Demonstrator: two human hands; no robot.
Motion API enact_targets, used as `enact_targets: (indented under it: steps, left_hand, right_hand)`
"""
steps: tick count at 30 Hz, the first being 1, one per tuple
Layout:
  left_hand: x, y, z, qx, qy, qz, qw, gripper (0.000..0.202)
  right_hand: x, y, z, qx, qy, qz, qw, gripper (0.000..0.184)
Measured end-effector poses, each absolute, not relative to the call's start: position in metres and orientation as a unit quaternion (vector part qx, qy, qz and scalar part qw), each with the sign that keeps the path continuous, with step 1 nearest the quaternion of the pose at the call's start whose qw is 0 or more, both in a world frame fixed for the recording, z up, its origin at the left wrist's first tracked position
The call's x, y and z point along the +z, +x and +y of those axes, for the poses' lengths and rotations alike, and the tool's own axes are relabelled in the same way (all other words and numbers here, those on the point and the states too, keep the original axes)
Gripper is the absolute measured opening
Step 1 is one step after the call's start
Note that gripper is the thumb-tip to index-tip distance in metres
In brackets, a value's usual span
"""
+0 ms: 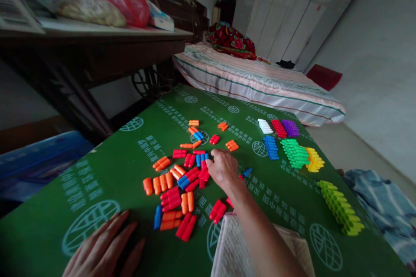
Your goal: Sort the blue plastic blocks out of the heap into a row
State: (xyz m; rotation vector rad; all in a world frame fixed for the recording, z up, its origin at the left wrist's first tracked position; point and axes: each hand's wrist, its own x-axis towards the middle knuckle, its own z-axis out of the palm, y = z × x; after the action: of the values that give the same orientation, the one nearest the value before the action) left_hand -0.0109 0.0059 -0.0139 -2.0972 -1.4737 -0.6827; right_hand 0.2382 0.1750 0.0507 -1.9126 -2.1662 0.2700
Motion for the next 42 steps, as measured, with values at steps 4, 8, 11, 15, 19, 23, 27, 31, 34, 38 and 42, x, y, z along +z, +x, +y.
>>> enact_targets:
  steps: [4, 8, 11, 15, 19, 23, 27, 31, 34, 38, 42]
  left_hand:
    - [-0.010, -0.008, 0.003, -0.247, -0.766, -0.540, 0.244, 0.037]
    - [-0.014, -0.009, 0.001, -0.226, -0.766, -0.549, 0.247, 0.039]
    - [-0.016, -0.010, 0.000, -0.213, -0.763, -0.558, 0.249, 0.040]
    - [-0.014, -0.008, 0.001, -0.210, -0.762, -0.555, 0.259, 0.040]
    - [-0.011, -0.005, 0.003, -0.227, -0.752, -0.558, 0.268, 0.037]
    - [-0.011, -0.004, 0.005, -0.237, -0.744, -0.560, 0.277, 0.035]
    - [-0.008, -0.003, 0.007, -0.242, -0.735, -0.575, 0.265, 0.036]
    - [0.005, 0.018, 0.014, -0.309, -0.723, -0.591, 0.183, 0.036]
    - [0.022, 0.048, 0.028, -0.366, -0.718, -0.587, 0.077, 0.039]
    - [0.043, 0.086, 0.050, -0.389, -0.694, -0.589, -0.140, 0.046]
    - [0.049, 0.104, 0.059, -0.379, -0.659, -0.562, -0.326, 0.051]
  right_hand:
    - [0.050, 0.216, 0.193, 0.127, -0.665, -0.732, 0.077, 0.021]
    - [0.039, 0.216, 0.205, 0.175, -0.670, -0.712, 0.116, 0.025]
    - [0.032, 0.223, 0.208, 0.241, -0.672, -0.682, 0.158, 0.022]
    - [0.031, 0.231, 0.203, 0.261, -0.679, -0.658, 0.193, 0.021]
    - [0.026, 0.235, 0.192, 0.373, -0.627, -0.620, 0.287, 0.023]
    - [0.024, 0.238, 0.176, 0.455, -0.552, -0.559, 0.420, 0.021]
    - [0.034, 0.243, 0.151, 0.438, -0.515, -0.536, 0.505, 0.023]
    - [0.042, 0.244, 0.126, 0.447, -0.493, -0.517, 0.539, 0.025]
    - [0.044, 0.241, 0.111, 0.474, -0.476, -0.485, 0.559, 0.027]
    - [0.053, 0.239, 0.094, 0.519, -0.451, -0.455, 0.566, 0.029]
    - [0.060, 0.245, 0.082, 0.544, -0.438, -0.417, 0.582, 0.032]
